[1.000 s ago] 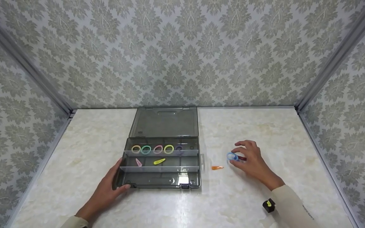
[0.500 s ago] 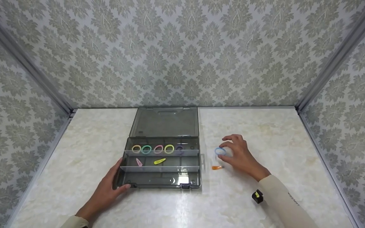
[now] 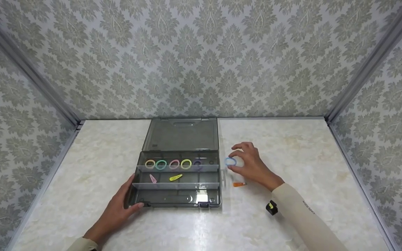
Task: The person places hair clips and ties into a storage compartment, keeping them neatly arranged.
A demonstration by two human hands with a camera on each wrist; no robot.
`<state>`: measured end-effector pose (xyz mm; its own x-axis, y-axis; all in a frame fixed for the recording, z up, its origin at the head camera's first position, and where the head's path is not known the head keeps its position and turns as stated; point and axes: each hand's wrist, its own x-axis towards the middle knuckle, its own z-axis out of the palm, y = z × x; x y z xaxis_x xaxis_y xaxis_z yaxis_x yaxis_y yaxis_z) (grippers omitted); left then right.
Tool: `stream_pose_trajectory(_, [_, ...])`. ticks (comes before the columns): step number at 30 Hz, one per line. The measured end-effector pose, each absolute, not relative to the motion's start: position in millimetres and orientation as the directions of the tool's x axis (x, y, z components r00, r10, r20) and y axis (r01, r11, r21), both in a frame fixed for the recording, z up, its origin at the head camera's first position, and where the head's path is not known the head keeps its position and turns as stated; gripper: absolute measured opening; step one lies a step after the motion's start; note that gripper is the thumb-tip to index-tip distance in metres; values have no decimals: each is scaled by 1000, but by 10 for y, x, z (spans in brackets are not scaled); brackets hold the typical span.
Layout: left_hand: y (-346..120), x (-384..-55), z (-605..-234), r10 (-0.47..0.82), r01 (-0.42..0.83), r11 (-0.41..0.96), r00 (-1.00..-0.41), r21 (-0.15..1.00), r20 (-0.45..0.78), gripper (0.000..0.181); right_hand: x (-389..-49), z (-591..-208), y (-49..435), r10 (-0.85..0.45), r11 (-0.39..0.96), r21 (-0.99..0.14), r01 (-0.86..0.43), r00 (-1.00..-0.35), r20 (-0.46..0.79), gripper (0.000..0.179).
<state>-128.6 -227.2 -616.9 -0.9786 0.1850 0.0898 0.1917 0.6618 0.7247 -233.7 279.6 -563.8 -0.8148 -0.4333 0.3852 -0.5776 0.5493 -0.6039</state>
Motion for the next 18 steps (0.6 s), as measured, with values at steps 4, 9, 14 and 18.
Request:
stream_pose_trajectory(4, [-2269, -1287, -6168, 179, 183, 664, -980, 725, 84, 116, -2403, -5600, 2712, -454, 543, -614, -573, -815, 360, 26])
stream_pose_trajectory(9, [-2273, -1294, -6170, 177, 179, 663, -981, 727, 80, 115, -2474, -5535, 2598, -455, 545, -636, -546, -830, 322, 24])
stream_pose_trajectory(14, [-2272, -1303, -6173, 176, 189, 663, -980, 724, 94, 112, -2554, -5498, 2483, -464, 538, -663, -521, -839, 283, 24])
stream_pose_trajectory(18, [-2273, -1307, -6190, 174, 181, 663, -981, 726, 86, 112, -2602, -5497, 2401, -475, 536, -679, -502, -844, 249, 24])
